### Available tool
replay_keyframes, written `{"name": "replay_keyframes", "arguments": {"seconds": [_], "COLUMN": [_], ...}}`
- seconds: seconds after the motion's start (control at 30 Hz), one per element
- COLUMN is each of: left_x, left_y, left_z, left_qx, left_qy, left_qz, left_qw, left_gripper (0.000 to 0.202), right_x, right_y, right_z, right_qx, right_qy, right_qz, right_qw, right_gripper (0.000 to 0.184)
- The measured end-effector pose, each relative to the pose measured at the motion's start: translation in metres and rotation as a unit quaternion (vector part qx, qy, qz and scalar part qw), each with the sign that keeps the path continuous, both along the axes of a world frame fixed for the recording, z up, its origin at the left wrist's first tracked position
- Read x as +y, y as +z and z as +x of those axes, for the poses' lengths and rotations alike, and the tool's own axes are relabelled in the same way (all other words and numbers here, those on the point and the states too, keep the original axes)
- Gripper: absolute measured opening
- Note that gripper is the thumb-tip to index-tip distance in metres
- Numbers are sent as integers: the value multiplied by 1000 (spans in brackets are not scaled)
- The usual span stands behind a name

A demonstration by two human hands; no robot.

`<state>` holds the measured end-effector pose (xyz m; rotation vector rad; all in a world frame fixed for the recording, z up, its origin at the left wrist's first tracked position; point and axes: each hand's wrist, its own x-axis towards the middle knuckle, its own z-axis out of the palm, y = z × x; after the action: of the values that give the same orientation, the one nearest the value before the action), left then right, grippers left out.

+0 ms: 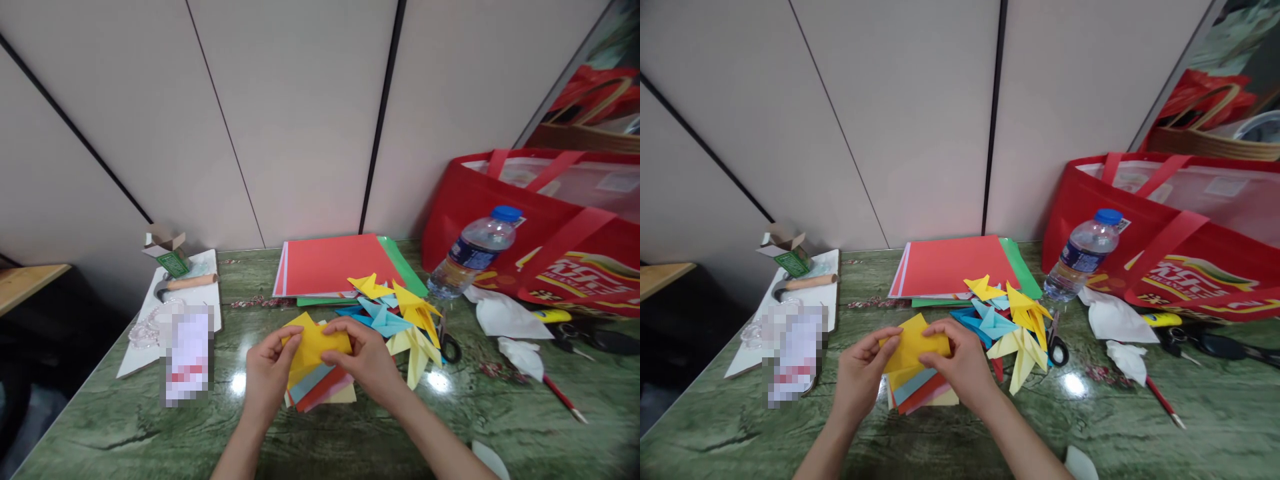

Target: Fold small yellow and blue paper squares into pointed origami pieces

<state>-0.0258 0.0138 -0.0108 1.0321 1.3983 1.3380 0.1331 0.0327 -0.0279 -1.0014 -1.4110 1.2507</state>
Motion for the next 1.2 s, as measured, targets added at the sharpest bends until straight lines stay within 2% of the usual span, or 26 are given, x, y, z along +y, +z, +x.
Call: {"name": "replay_keyframes", "arguments": {"seconds": [0.27,0.5,0.77,1.0,1.2], "left_x": [1,3,3,4,4], "left_y": [-2,-3,-4,-3,-4], "left_z": [-1,-2,-3,-4,-5], "left_qx": [21,0,-1,-18,-4], "left_qy": [12,11,16,32,41], "left_qz": [10,2,16,12,16], "left_qw": [1000,1000,1000,999,999], "left_gripper": [20,20,20,21,21], "right_x": [2,6,7,8,11], "right_y": [0,-5,-11,-13,-16], "right_z": [2,7,7,7,6], "right_qx": [4,23,-27,61,83], "right_qy": [26,71,32,62,47], "right_qz": [19,-12,9,-9,-25], "right_qw": [999,997,999,996,995], "right_gripper": [23,27,18,16,12]}}
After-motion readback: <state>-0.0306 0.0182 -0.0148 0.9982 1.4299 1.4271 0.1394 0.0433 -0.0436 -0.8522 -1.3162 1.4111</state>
